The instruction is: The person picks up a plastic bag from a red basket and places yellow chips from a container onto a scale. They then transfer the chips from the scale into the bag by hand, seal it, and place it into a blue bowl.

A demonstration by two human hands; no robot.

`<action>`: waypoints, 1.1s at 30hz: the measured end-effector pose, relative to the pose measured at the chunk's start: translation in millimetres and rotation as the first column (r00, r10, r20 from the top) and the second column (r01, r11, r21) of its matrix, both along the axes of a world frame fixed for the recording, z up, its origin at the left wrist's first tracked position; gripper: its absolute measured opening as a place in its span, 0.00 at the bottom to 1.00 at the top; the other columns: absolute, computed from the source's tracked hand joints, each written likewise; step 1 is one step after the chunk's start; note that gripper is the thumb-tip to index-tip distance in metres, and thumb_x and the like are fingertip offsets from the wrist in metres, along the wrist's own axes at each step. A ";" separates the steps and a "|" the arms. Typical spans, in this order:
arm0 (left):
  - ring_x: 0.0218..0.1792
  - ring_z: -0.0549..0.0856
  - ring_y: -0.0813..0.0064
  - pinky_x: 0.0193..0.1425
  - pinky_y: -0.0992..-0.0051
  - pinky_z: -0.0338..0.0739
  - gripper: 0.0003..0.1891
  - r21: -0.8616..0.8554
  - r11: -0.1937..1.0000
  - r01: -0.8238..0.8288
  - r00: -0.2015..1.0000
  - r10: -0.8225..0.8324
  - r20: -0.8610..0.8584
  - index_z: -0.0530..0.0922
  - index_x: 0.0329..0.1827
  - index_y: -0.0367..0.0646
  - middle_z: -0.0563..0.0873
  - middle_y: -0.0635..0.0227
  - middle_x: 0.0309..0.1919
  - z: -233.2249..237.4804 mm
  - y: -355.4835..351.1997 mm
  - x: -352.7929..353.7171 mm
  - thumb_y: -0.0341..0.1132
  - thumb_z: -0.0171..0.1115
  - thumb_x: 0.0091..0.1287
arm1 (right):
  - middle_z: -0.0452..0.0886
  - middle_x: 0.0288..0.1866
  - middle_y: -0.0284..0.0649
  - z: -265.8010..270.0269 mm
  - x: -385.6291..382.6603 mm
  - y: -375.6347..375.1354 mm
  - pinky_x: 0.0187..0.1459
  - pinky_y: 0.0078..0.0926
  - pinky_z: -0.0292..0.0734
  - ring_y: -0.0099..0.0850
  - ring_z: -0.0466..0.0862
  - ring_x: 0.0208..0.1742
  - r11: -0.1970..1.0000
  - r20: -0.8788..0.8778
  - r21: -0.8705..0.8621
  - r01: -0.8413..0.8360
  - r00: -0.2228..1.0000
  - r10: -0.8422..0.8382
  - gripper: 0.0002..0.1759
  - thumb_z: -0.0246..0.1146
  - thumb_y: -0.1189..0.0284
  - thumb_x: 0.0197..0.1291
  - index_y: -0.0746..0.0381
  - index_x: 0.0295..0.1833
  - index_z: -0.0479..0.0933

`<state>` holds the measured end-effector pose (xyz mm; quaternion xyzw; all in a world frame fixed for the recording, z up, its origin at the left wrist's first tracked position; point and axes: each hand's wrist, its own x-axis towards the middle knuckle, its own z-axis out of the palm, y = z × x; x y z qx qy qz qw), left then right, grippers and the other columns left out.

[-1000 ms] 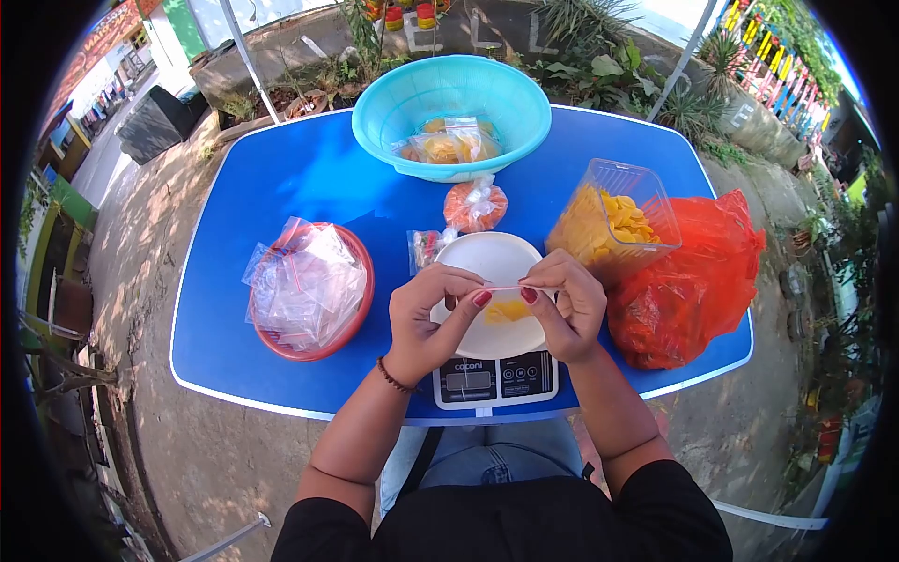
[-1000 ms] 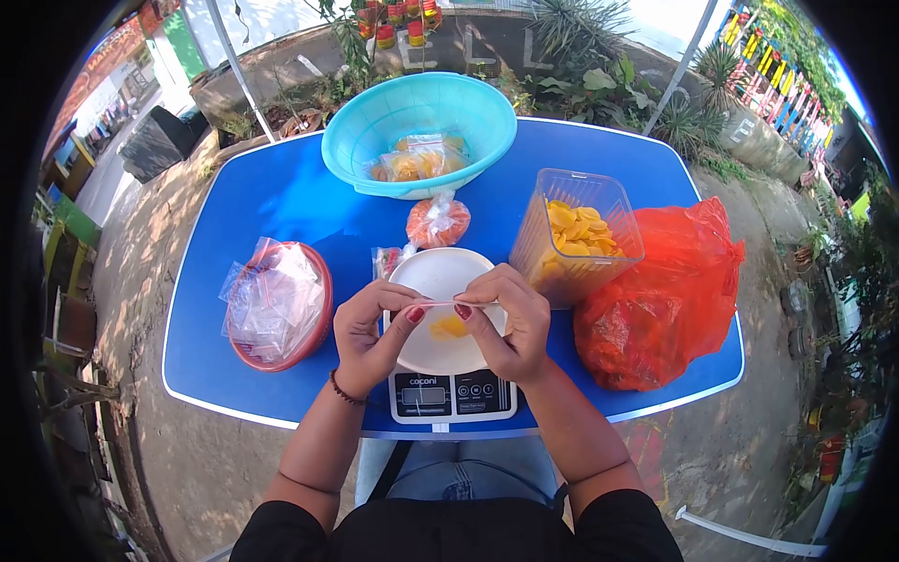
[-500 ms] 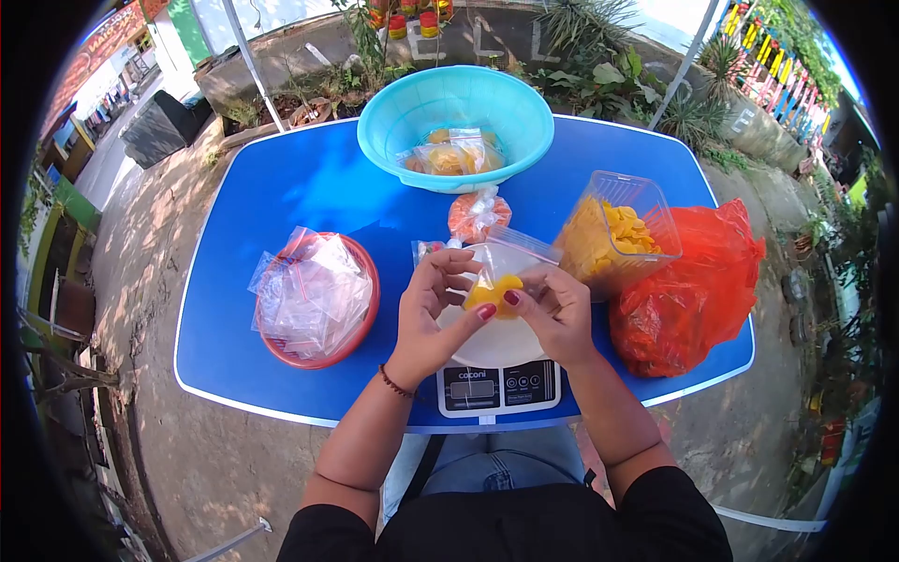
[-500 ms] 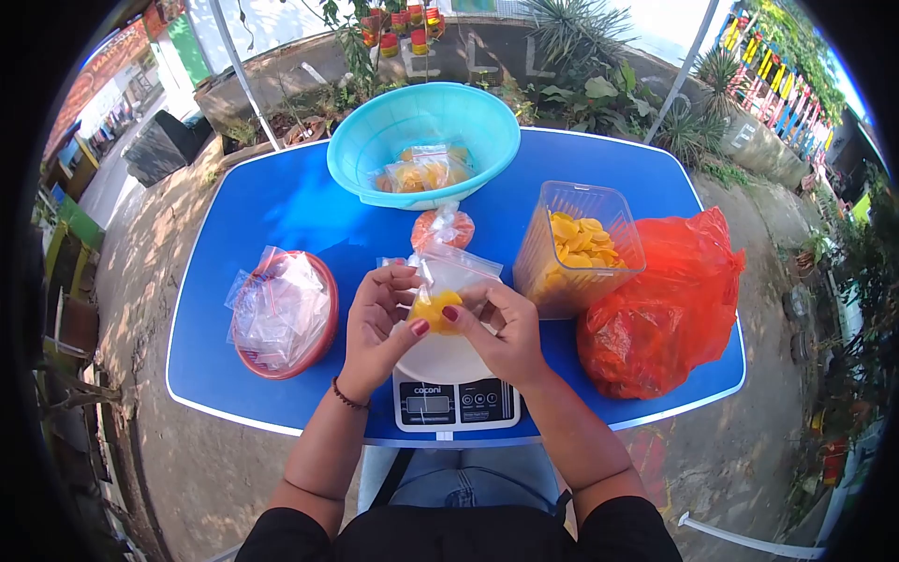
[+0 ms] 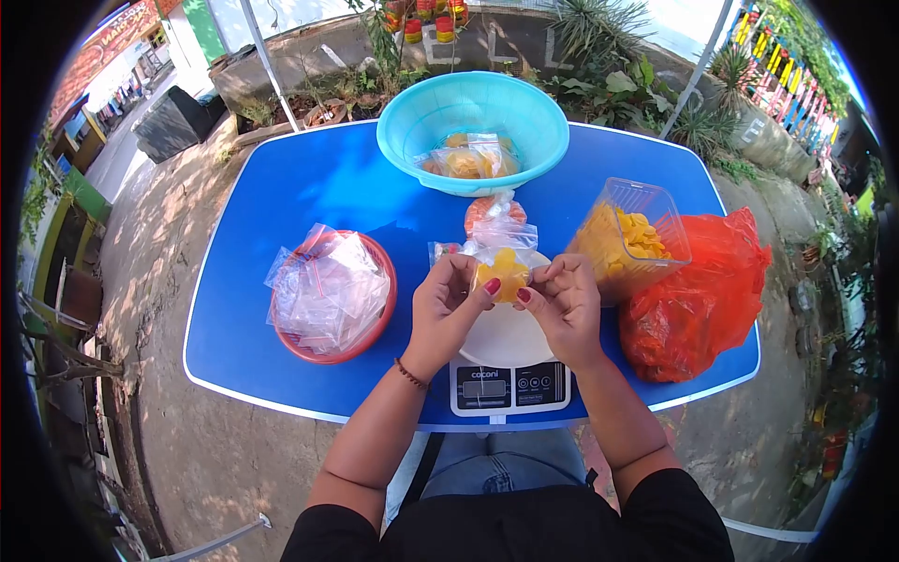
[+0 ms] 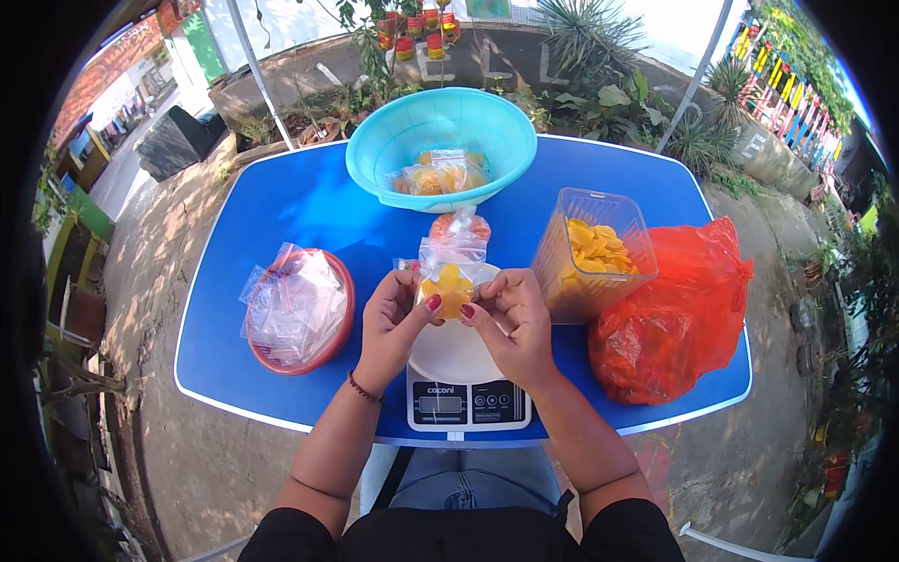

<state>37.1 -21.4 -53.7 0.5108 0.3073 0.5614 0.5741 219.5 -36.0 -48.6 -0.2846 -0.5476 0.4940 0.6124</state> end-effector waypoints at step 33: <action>0.72 0.70 0.42 0.73 0.57 0.67 0.23 0.657 0.744 -0.119 0.351 0.650 -0.673 0.76 0.70 0.48 0.73 0.41 0.69 47.4 94.1 1.6 0.33 0.61 0.71 | 0.71 0.72 0.52 32.1 -35.9 109.3 0.59 0.33 0.80 0.42 0.76 0.70 0.849 0.492 0.313 0.427 0.692 -0.529 0.34 0.64 0.83 0.59 0.66 0.73 0.68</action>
